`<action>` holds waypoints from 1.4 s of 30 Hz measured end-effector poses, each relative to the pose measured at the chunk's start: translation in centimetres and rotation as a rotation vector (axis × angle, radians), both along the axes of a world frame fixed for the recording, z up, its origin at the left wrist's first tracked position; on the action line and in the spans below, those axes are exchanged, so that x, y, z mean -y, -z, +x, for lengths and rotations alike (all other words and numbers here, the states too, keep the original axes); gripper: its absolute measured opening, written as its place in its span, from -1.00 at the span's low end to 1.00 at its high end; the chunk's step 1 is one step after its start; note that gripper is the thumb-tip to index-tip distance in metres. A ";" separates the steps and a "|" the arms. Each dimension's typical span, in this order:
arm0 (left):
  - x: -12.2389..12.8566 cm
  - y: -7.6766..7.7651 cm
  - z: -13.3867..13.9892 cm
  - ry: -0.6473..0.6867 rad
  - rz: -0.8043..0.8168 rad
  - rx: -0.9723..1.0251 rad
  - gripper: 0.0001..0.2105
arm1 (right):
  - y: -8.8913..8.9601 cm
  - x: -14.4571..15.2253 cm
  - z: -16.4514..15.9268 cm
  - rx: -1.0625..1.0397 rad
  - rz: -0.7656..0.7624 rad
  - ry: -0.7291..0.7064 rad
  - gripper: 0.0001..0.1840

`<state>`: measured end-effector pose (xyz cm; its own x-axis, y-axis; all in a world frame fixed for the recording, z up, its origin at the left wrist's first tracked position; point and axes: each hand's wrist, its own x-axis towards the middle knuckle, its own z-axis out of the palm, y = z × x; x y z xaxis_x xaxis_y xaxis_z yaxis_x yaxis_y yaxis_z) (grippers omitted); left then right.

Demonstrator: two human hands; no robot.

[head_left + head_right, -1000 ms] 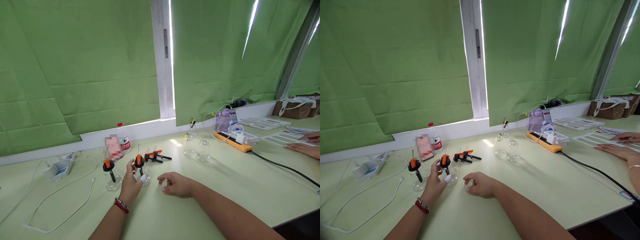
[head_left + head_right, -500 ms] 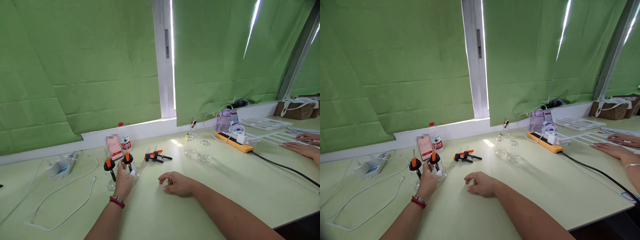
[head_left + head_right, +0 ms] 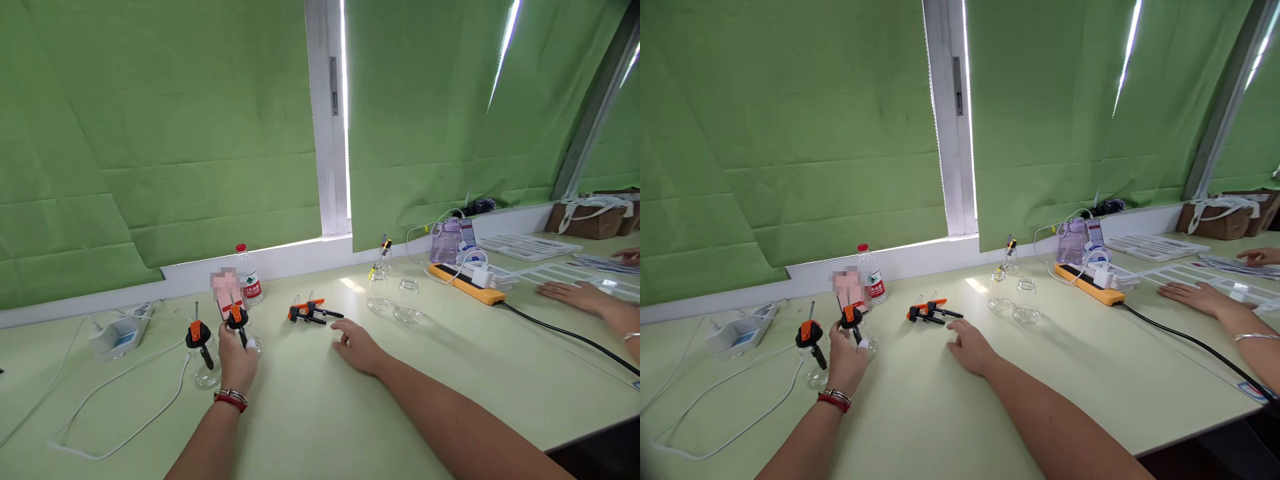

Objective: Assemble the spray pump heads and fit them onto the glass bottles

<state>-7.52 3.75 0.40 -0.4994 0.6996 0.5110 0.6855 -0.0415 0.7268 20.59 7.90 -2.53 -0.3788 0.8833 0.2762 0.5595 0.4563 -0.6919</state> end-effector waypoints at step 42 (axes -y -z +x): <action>1.5 1.1 4.2 0.864 -0.390 0.405 -0.13 | -0.1 -3.9 1.1 -0.265 -0.090 0.069 -0.67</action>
<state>-3.29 2.29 -0.75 0.1685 0.9827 0.0771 0.2340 -0.1159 0.9653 21.69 11.82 -2.45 -0.2420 0.9299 0.2769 0.3818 0.3536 -0.8539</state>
